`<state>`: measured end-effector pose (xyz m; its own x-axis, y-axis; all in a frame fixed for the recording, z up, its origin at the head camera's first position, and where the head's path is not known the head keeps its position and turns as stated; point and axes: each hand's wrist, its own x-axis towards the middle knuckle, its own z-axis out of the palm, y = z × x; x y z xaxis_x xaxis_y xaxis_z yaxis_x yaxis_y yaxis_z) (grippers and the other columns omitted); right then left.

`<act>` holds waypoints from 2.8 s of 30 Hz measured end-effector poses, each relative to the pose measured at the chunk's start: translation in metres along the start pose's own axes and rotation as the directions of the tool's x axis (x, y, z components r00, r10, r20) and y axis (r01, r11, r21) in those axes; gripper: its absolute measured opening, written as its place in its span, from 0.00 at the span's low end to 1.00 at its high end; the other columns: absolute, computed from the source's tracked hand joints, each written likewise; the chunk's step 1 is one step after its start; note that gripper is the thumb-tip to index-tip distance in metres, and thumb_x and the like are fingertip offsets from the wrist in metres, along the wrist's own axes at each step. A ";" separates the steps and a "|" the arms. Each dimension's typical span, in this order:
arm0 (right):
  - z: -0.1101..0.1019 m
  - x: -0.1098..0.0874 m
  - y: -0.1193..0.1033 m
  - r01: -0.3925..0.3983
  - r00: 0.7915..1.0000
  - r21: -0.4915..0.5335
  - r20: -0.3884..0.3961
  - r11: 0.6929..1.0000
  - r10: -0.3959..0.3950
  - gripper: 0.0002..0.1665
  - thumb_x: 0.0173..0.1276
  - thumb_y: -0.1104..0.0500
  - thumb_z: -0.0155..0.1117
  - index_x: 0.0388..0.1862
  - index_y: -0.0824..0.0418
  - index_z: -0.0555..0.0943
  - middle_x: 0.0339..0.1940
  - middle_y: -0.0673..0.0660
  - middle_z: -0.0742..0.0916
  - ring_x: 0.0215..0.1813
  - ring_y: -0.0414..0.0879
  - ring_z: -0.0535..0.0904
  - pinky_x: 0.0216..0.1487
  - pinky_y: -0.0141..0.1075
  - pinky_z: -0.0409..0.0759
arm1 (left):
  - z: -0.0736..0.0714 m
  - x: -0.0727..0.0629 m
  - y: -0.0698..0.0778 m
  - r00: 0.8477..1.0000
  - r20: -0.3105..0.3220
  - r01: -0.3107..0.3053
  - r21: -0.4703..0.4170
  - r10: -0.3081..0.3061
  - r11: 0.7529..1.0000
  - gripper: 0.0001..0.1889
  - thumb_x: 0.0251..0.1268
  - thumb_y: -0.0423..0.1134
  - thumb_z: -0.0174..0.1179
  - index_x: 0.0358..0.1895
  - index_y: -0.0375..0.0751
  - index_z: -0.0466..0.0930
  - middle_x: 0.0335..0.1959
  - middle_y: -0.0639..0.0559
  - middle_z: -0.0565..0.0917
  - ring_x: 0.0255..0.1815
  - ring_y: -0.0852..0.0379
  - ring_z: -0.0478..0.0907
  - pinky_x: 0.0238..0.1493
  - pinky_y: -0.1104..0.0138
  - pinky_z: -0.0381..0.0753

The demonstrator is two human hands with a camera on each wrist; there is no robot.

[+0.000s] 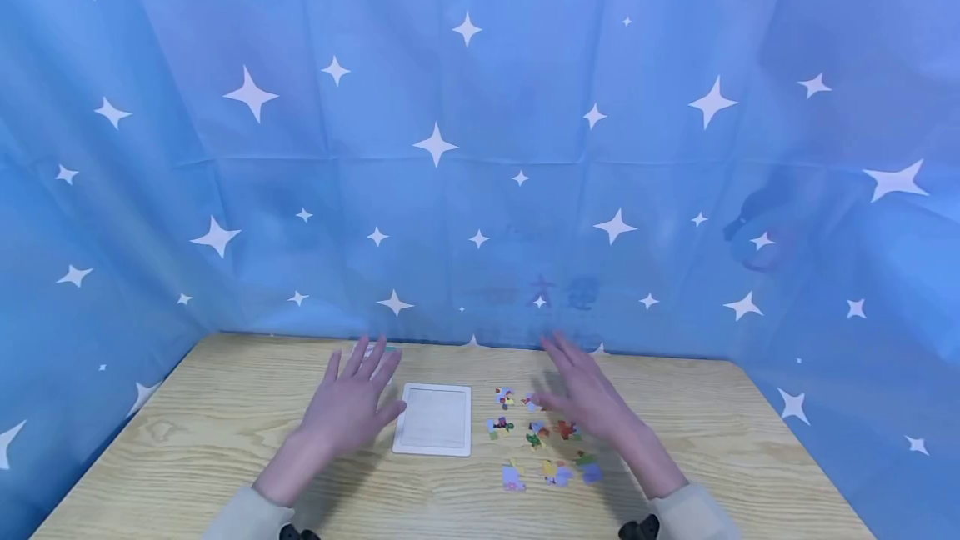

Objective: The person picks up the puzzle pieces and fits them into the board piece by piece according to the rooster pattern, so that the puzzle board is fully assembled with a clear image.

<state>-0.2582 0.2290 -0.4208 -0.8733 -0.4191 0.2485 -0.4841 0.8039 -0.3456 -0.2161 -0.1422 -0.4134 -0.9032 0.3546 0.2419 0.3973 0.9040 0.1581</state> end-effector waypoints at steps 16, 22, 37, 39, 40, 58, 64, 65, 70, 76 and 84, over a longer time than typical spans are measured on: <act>0.027 0.019 -0.008 -0.116 0.990 0.299 0.108 0.947 0.087 0.38 0.64 0.57 0.78 0.71 0.67 0.75 0.68 0.63 0.79 0.67 0.63 0.75 0.61 0.57 0.77 | 0.024 -0.028 -0.004 0.994 0.102 -0.009 -0.139 0.024 0.990 0.38 0.73 0.55 0.62 0.78 0.37 0.65 0.78 0.33 0.61 0.79 0.33 0.55 0.73 0.35 0.52; 0.037 0.023 -0.006 -0.135 0.987 0.313 0.122 0.940 0.102 0.30 0.65 0.59 0.77 0.65 0.66 0.81 0.58 0.59 0.85 0.59 0.57 0.80 0.54 0.51 0.82 | 0.029 -0.032 -0.005 0.990 0.138 -0.013 -0.214 0.043 0.977 0.38 0.73 0.56 0.61 0.77 0.36 0.66 0.77 0.30 0.62 0.78 0.31 0.56 0.71 0.33 0.56; 0.045 0.034 -0.007 -0.181 0.974 0.398 0.197 0.899 0.109 0.30 0.65 0.60 0.77 0.65 0.66 0.80 0.55 0.58 0.85 0.54 0.54 0.82 0.52 0.49 0.82 | 0.040 -0.029 -0.016 0.981 0.173 -0.023 -0.331 0.084 0.943 0.35 0.78 0.53 0.56 0.78 0.34 0.64 0.77 0.27 0.59 0.78 0.27 0.54 0.69 0.29 0.53; 0.046 0.034 -0.006 -0.194 0.971 0.394 0.205 0.898 0.120 0.30 0.65 0.60 0.77 0.65 0.66 0.81 0.54 0.57 0.85 0.53 0.52 0.82 0.52 0.48 0.82 | 0.041 -0.028 -0.017 0.979 0.182 -0.022 -0.336 0.087 0.942 0.35 0.78 0.53 0.55 0.78 0.35 0.63 0.78 0.27 0.59 0.78 0.27 0.53 0.70 0.30 0.52; 0.046 0.035 -0.006 -0.200 0.970 0.394 0.209 0.897 0.124 0.30 0.64 0.60 0.78 0.64 0.65 0.81 0.54 0.57 0.85 0.53 0.52 0.82 0.52 0.48 0.82 | 0.042 -0.028 -0.018 0.979 0.186 -0.022 -0.335 0.088 0.942 0.35 0.79 0.53 0.55 0.78 0.35 0.63 0.78 0.28 0.58 0.78 0.27 0.52 0.70 0.30 0.52; 0.055 0.039 0.007 -0.099 0.972 0.340 0.235 0.935 0.018 0.17 0.68 0.58 0.74 0.55 0.60 0.86 0.46 0.52 0.81 0.45 0.46 0.76 0.46 0.44 0.79 | 0.052 -0.025 -0.021 0.976 0.198 -0.027 -0.331 0.097 0.943 0.37 0.79 0.60 0.51 0.79 0.39 0.63 0.79 0.28 0.56 0.79 0.26 0.49 0.69 0.27 0.49; 0.054 0.042 0.006 -0.108 0.968 0.331 0.250 0.937 0.023 0.15 0.68 0.59 0.74 0.52 0.60 0.85 0.43 0.51 0.80 0.42 0.46 0.75 0.44 0.42 0.77 | 0.052 -0.023 -0.020 0.975 0.206 -0.015 -0.333 0.088 0.943 0.36 0.78 0.59 0.53 0.79 0.40 0.63 0.79 0.28 0.56 0.79 0.26 0.48 0.69 0.27 0.48; 0.054 0.042 0.006 -0.115 0.966 0.332 0.256 0.936 0.028 0.15 0.68 0.59 0.74 0.51 0.60 0.84 0.43 0.51 0.80 0.42 0.46 0.75 0.43 0.42 0.77 | 0.053 -0.023 -0.020 0.974 0.208 -0.013 -0.333 0.087 0.943 0.35 0.78 0.58 0.53 0.79 0.40 0.64 0.79 0.28 0.56 0.79 0.26 0.48 0.69 0.27 0.49; 0.052 0.042 0.007 -0.156 0.965 0.375 0.254 0.914 0.061 0.14 0.66 0.61 0.76 0.49 0.59 0.83 0.39 0.51 0.82 0.39 0.46 0.76 0.41 0.41 0.77 | 0.051 -0.022 -0.018 0.973 0.214 -0.011 -0.345 0.090 0.939 0.35 0.78 0.57 0.54 0.78 0.39 0.65 0.79 0.28 0.56 0.79 0.25 0.48 0.68 0.27 0.49; 0.052 0.043 0.009 -0.160 0.970 0.441 0.235 0.883 0.058 0.08 0.69 0.65 0.72 0.45 0.62 0.84 0.35 0.51 0.82 0.37 0.46 0.77 0.38 0.37 0.78 | 0.050 -0.020 -0.015 0.970 0.227 -0.006 -0.341 0.089 0.940 0.35 0.78 0.58 0.54 0.78 0.40 0.66 0.78 0.26 0.56 0.79 0.24 0.48 0.67 0.26 0.49; 0.047 0.044 0.010 -0.184 0.969 0.473 0.234 0.862 0.078 0.06 0.75 0.65 0.64 0.46 0.63 0.85 0.33 0.53 0.83 0.33 0.46 0.75 0.33 0.38 0.74 | 0.043 -0.017 -0.008 0.964 0.258 0.019 -0.310 0.065 0.950 0.35 0.77 0.58 0.55 0.79 0.42 0.65 0.79 0.28 0.56 0.79 0.26 0.48 0.68 0.27 0.50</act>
<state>-0.3042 0.1983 -0.4553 -0.8970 -0.4419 0.0025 -0.2828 0.5697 -0.7716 -0.2111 -0.1453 -0.4604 -0.8868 0.4622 -0.0039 0.4107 0.7918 0.4522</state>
